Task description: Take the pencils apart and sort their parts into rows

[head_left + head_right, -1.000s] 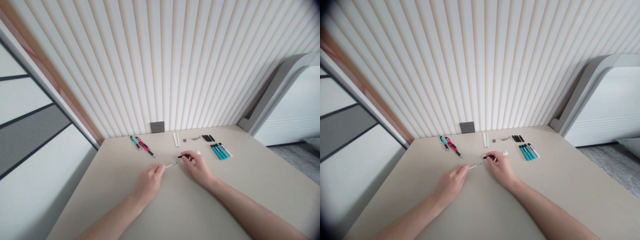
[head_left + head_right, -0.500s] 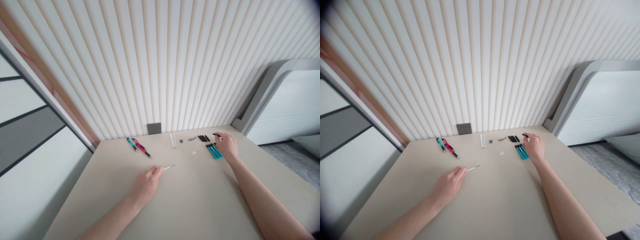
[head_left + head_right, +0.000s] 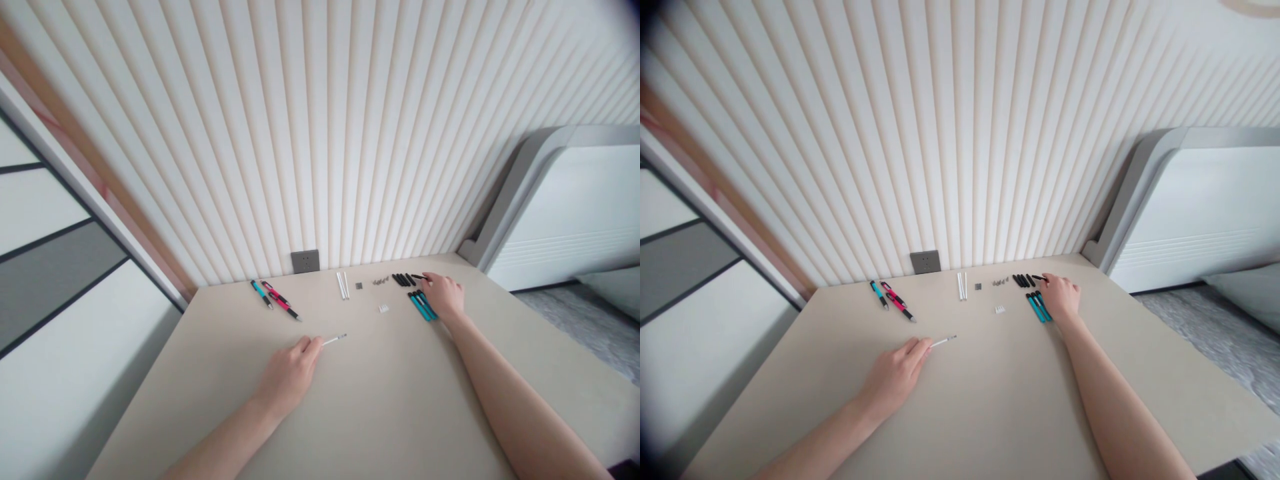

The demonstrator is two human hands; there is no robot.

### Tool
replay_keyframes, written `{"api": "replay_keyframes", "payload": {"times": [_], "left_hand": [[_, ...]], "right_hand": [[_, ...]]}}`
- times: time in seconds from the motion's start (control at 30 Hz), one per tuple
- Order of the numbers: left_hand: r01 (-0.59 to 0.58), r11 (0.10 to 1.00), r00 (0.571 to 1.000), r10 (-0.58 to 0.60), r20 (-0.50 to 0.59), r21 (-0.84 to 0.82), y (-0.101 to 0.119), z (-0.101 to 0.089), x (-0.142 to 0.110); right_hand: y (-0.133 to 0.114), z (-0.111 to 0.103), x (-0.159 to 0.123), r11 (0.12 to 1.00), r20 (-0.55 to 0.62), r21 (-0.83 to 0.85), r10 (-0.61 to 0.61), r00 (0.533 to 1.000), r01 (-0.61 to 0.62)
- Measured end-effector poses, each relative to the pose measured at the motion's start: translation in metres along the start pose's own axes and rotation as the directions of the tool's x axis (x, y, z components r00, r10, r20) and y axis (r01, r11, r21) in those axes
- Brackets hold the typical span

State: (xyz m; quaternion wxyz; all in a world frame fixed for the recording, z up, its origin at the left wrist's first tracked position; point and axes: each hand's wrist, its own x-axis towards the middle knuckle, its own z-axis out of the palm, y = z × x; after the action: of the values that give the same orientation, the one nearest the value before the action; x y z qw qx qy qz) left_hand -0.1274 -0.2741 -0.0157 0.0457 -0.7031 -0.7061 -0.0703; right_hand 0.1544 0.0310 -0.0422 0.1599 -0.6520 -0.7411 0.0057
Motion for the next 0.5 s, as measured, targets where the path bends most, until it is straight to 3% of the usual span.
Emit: {"api": "replay_keyframes", "payload": {"times": [0.5], "left_hand": [[0.005,1.0,1.0,-0.005,0.015,-0.006,0.0012,-0.0021,0.0007]], "right_hand": [[-0.0053,-0.0028,-0.0027,0.993,0.012,0.098,-0.06,0.998,0.059]]}}
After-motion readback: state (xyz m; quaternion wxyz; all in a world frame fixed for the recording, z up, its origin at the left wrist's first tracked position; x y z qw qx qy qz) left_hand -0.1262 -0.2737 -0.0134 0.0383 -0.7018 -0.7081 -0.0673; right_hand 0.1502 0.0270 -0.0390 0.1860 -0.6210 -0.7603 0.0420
